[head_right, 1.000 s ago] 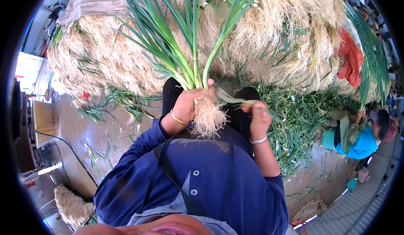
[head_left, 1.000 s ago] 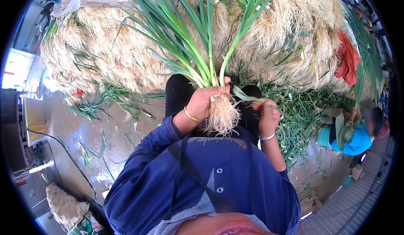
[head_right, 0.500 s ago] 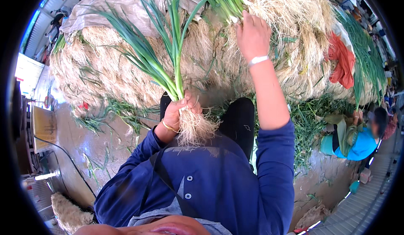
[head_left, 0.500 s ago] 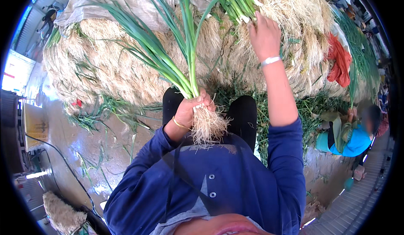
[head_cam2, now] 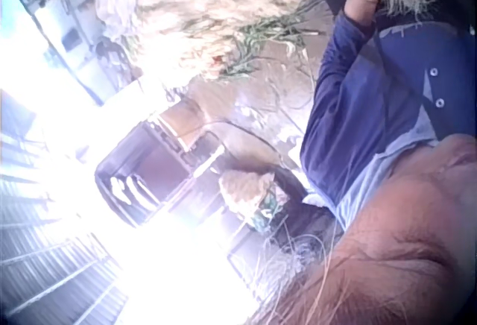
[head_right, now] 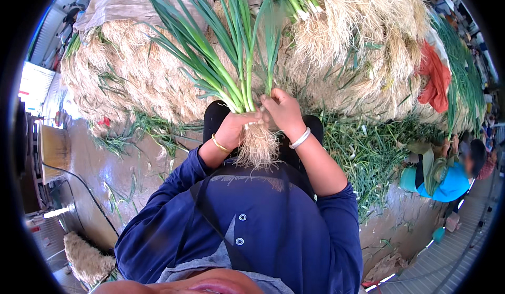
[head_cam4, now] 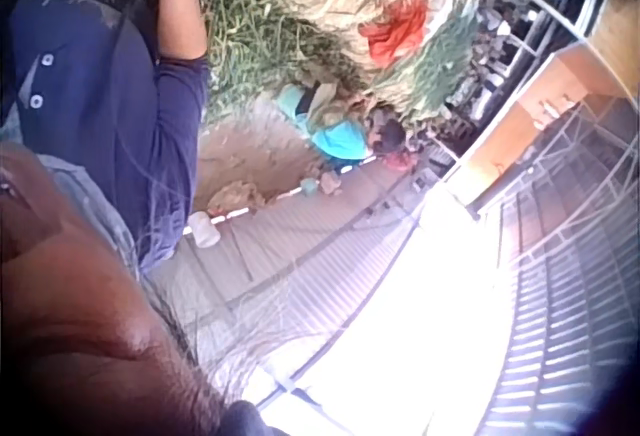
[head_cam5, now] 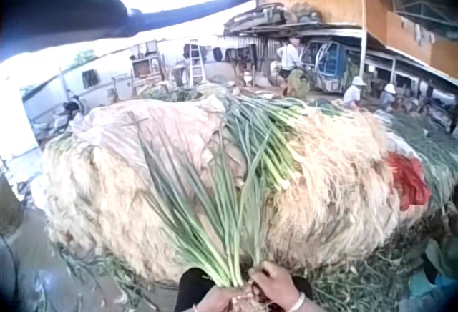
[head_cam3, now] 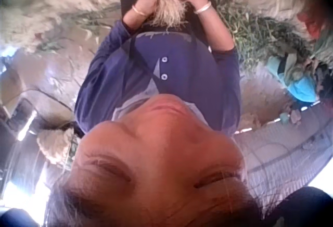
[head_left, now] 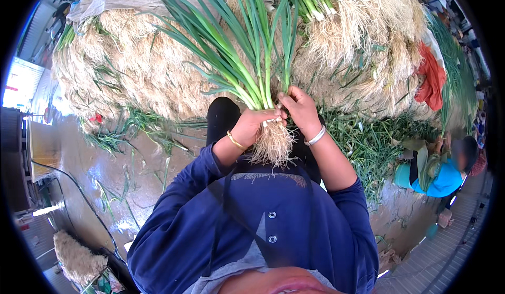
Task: The person sorts through bundles of green onions by hand, removing individual stalks from a large pile and arranging them into smaller groups.
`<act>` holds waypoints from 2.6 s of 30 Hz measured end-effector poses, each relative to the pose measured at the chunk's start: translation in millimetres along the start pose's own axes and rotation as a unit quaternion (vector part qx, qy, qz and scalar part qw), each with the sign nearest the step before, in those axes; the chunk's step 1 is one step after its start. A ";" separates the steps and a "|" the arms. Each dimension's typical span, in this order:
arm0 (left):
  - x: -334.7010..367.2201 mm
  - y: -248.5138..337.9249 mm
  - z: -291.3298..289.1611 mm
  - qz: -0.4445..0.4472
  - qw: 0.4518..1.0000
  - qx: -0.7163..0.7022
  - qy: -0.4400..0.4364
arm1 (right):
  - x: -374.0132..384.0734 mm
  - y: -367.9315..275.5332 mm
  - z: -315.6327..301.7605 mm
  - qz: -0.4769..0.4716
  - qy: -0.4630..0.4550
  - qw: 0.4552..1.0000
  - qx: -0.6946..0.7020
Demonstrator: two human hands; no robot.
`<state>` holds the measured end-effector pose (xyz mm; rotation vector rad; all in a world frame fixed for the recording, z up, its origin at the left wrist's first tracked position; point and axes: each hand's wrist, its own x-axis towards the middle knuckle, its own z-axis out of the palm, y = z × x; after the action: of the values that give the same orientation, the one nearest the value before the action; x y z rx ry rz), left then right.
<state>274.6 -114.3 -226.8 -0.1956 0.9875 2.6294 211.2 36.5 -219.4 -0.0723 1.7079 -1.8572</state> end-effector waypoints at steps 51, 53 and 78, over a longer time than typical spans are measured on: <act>-13.7 18.2 -18.7 -0.034 0.985 -0.034 -0.165 | -40.0 -8.7 -23.6 -0.441 0.013 0.751 -0.492; -13.8 27.8 -12.5 -0.002 0.977 -0.042 -0.207 | -36.0 9.2 -51.6 -0.461 0.103 0.708 -0.526; 5.7 11.5 -8.9 -0.024 0.993 -0.034 -0.112 | -9.2 -30.1 -3.6 -0.157 0.098 0.956 -0.227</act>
<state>265.4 -126.8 -227.8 0.0580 0.8081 2.5750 205.4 43.5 -189.0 -0.3734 2.3522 -1.6876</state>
